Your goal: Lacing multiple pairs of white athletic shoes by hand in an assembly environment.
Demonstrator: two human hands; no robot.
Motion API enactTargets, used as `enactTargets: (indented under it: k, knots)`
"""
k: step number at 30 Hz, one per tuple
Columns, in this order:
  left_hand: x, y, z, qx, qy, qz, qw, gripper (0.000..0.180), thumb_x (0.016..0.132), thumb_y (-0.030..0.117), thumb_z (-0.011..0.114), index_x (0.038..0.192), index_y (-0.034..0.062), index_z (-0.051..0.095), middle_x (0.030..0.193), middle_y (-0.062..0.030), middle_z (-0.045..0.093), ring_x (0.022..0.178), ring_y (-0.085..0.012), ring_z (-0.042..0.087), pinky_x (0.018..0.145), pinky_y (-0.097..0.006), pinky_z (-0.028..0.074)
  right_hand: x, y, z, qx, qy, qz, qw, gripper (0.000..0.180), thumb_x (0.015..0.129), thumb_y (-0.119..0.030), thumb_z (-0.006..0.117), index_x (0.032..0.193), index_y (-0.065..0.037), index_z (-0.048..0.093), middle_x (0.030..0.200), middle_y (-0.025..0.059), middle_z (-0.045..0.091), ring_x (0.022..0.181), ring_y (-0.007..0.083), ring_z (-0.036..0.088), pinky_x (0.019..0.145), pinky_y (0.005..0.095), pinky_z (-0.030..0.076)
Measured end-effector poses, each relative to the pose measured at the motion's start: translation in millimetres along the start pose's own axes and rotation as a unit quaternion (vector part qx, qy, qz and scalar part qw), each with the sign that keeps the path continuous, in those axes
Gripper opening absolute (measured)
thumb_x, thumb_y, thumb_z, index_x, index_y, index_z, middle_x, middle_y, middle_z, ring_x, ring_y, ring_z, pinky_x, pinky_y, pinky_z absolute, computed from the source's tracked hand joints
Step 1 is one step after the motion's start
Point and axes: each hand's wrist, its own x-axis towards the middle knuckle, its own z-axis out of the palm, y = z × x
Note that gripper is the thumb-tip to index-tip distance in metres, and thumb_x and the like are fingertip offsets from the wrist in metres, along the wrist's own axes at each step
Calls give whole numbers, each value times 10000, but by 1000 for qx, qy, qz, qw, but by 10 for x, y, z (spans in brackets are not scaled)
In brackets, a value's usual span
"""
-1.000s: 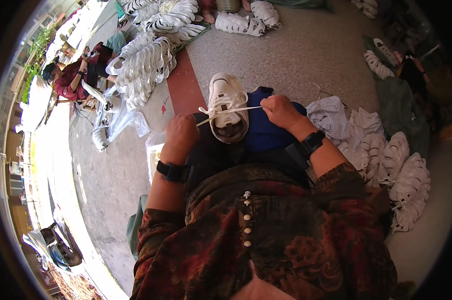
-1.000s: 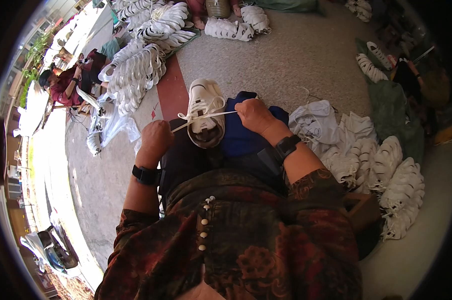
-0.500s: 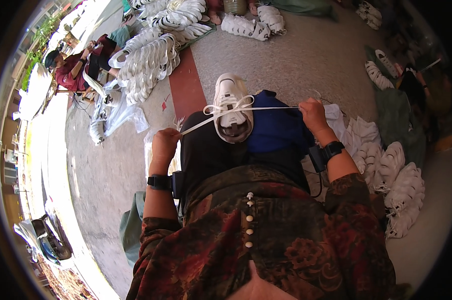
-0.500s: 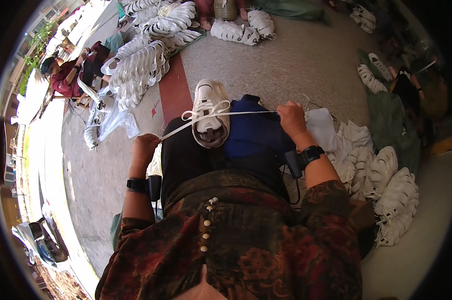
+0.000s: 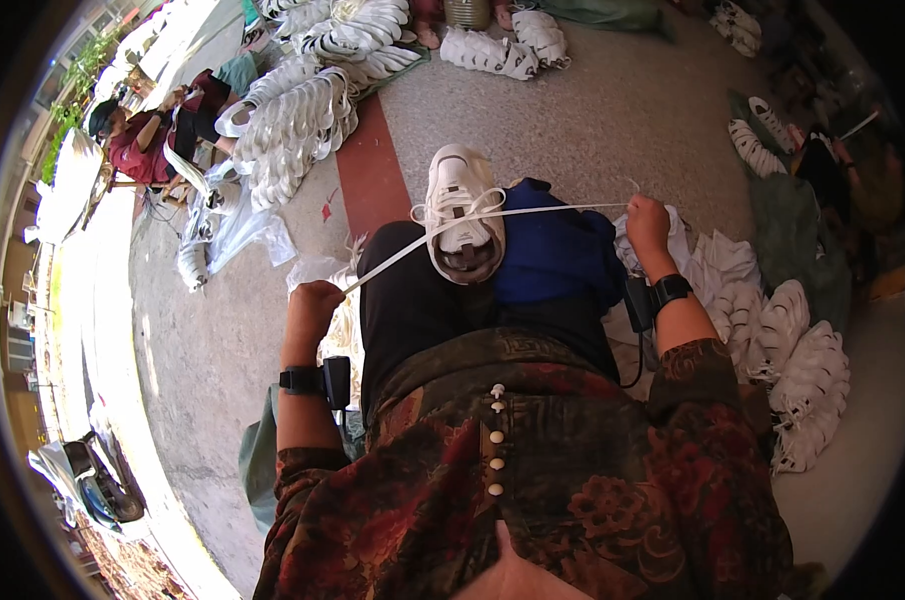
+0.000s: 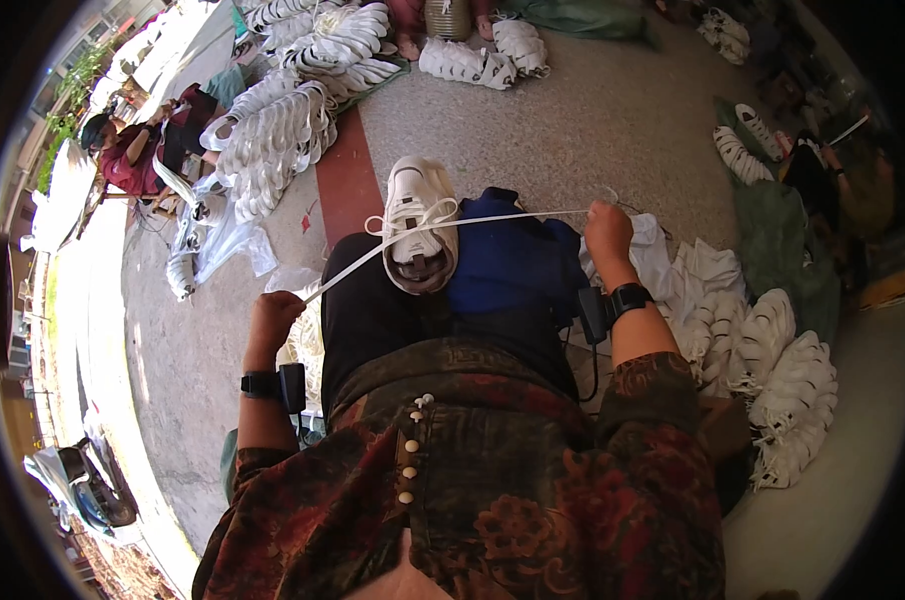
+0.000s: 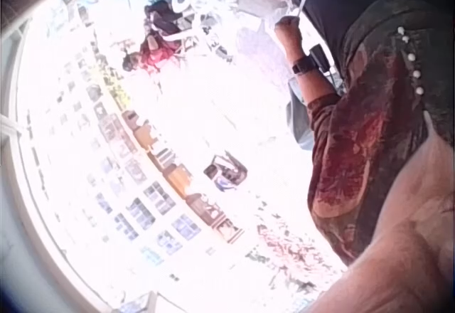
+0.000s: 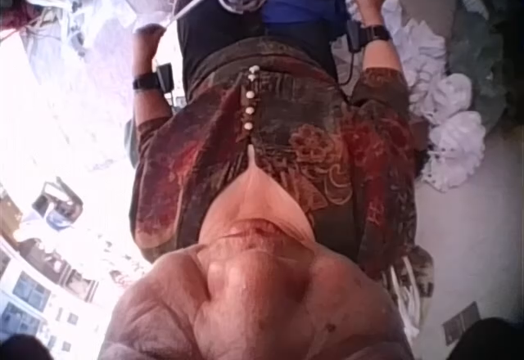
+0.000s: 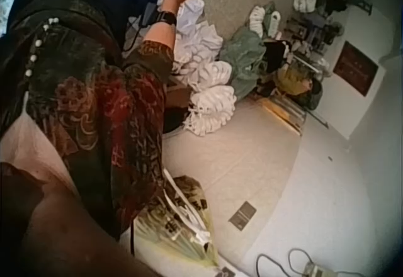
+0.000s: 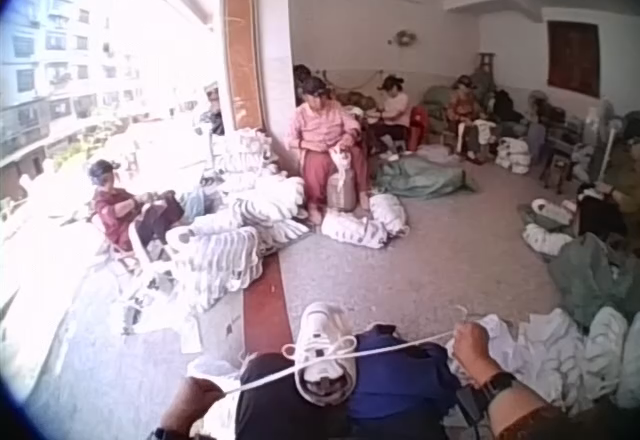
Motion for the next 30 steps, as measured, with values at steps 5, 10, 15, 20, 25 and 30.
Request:
enactTargets:
  k: [5, 10, 15, 20, 25, 30]
  knots:
    - [-37, 31, 63, 65, -18, 13, 998, 153, 689, 128, 685, 728, -18, 662, 627, -82, 631, 554, -144, 585, 532, -297, 460, 45, 67, 9, -49, 49, 105, 992, 87, 751, -65, 563, 685, -10, 571, 641, 155, 587, 617, 293, 597, 536, 387, 460]
    - [-46, 16, 129, -208, -41, -116, 970, 261, 782, 246, 666, 667, 24, 591, 516, -8, 512, 438, -109, 453, 433, -247, 349, 23, -514, -63, 444, -327, 218, 805, 112, 764, -42, 619, 677, -33, 550, 619, 74, 584, 538, 128, 582, 414, 251, 435]
    - [57, 635, 319, -582, -195, -60, 787, 169, 836, 175, 618, 730, 59, 557, 617, 16, 507, 506, -60, 423, 460, -183, 315, -181, -1320, 50, 592, -355, 143, 709, 126, 776, -25, 613, 674, -40, 540, 668, 60, 588, 544, 124, 562, 488, 214, 453]
    - [225, 1278, 612, -466, -272, -16, 842, 104, 832, 130, 616, 778, 43, 600, 752, -15, 608, 634, -58, 514, 579, -178, 400, -190, -1641, 406, 557, -235, 12, 796, 156, 703, 10, 634, 590, -32, 535, 591, 5, 545, 537, 80, 484, 505, 213, 400]
    - [453, 1347, 907, -407, -259, 10, 876, 89, 824, 119, 611, 802, 33, 612, 755, -19, 626, 621, -55, 532, 584, -179, 423, -214, -1798, 439, 415, -142, -50, 897, 120, 649, -31, 646, 588, -21, 543, 540, 77, 534, 546, 146, 525, 499, 281, 413]
    - [486, 1478, 971, -335, -214, 31, 917, 92, 796, 96, 592, 752, 16, 598, 671, -21, 610, 562, -66, 547, 525, -188, 427, -303, -2050, 277, 137, -6, -289, 947, 53, 637, -89, 611, 621, -45, 585, 618, 154, 583, 666, 322, 596, 549, 411, 458]
